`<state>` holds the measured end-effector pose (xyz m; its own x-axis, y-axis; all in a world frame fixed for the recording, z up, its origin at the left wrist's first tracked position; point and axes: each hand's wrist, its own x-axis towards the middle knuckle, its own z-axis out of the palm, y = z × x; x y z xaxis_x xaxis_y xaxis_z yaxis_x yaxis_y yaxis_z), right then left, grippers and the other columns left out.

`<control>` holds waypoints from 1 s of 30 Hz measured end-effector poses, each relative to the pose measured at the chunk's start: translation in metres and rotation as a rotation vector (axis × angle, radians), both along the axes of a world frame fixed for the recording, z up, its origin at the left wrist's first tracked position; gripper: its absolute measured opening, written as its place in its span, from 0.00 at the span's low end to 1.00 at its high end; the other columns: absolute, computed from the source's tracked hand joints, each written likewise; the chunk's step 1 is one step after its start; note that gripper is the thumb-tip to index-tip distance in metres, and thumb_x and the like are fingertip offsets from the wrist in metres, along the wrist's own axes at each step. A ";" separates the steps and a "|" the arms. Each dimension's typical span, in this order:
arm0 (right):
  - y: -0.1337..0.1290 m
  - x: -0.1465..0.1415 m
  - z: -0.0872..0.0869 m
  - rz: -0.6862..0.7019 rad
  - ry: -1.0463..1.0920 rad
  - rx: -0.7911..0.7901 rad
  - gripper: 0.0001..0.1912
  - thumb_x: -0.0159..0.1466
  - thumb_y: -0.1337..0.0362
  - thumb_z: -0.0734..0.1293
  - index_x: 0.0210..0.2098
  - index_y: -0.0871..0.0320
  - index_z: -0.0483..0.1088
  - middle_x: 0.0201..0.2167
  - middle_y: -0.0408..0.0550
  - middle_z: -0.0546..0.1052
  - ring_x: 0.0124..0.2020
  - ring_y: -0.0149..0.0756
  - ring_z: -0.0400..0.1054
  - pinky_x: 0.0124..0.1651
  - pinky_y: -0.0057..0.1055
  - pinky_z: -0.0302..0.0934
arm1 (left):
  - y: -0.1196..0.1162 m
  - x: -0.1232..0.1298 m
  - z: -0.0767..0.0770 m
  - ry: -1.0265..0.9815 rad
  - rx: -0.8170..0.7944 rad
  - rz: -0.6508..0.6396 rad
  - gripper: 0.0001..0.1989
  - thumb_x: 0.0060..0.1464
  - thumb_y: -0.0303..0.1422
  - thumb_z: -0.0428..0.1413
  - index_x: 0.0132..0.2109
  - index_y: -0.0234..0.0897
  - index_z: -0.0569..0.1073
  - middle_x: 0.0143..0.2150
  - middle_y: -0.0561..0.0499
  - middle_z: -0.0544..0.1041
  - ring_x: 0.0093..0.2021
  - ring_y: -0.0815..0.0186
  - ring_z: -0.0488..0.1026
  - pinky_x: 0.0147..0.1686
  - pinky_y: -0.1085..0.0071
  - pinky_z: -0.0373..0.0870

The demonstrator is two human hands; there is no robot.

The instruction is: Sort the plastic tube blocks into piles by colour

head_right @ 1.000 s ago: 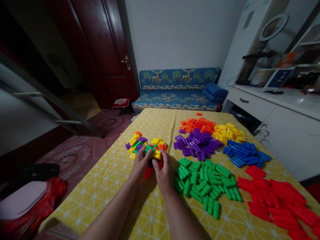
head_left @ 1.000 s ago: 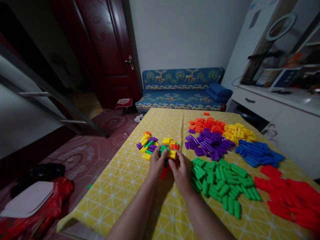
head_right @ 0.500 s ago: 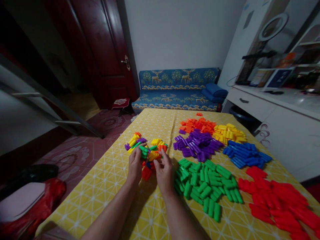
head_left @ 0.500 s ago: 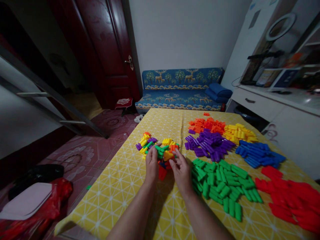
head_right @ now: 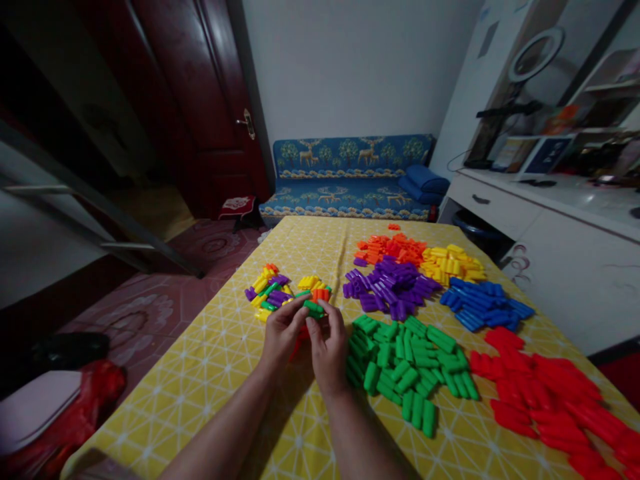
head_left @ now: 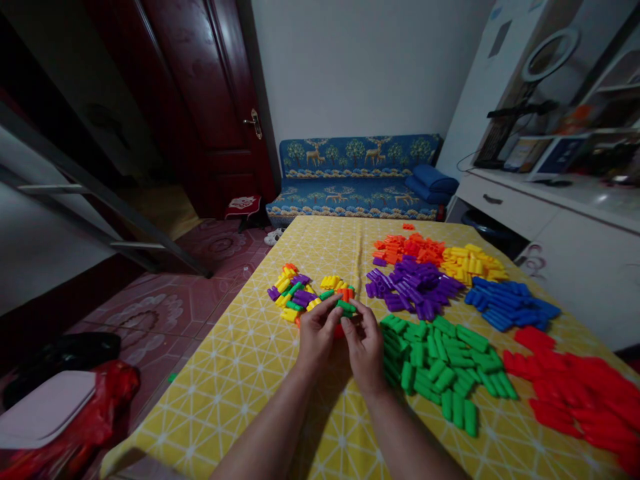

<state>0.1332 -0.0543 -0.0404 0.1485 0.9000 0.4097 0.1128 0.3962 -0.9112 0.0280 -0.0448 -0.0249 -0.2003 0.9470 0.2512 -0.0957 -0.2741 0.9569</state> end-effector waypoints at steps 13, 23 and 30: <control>-0.004 0.030 0.022 -0.277 -0.261 0.237 0.12 0.67 0.61 0.64 0.47 0.56 0.73 0.41 0.51 0.79 0.39 0.36 0.73 0.41 0.31 0.66 | -0.007 0.002 0.000 0.418 0.213 0.011 0.13 0.62 0.36 0.54 0.48 0.37 0.79 0.44 0.45 0.82 0.45 0.60 0.77 0.47 0.65 0.72; 0.022 0.165 0.019 -0.708 -0.715 -0.318 0.10 0.57 0.58 0.66 0.28 0.54 0.78 0.22 0.49 0.75 0.20 0.34 0.57 0.25 0.32 0.47 | -0.005 -0.010 0.008 0.868 0.279 0.348 0.07 0.57 0.30 0.55 0.37 0.39 0.79 0.37 0.48 0.80 0.42 0.59 0.73 0.46 0.60 0.66; 0.022 0.137 0.019 -0.743 -0.757 0.125 0.11 0.60 0.60 0.66 0.29 0.58 0.78 0.34 0.53 0.78 0.34 0.42 0.67 0.37 0.37 0.57 | -0.008 -0.012 0.009 1.047 0.055 0.343 0.20 0.46 0.28 0.58 0.49 0.42 0.77 0.54 0.45 0.74 0.55 0.51 0.66 0.55 0.52 0.62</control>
<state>0.2700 -0.0320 -0.0213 0.3110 0.6338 0.7082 0.8839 0.0809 -0.4606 0.0163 -0.0524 -0.0156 -0.1137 0.8640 0.4904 0.8446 -0.1759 0.5057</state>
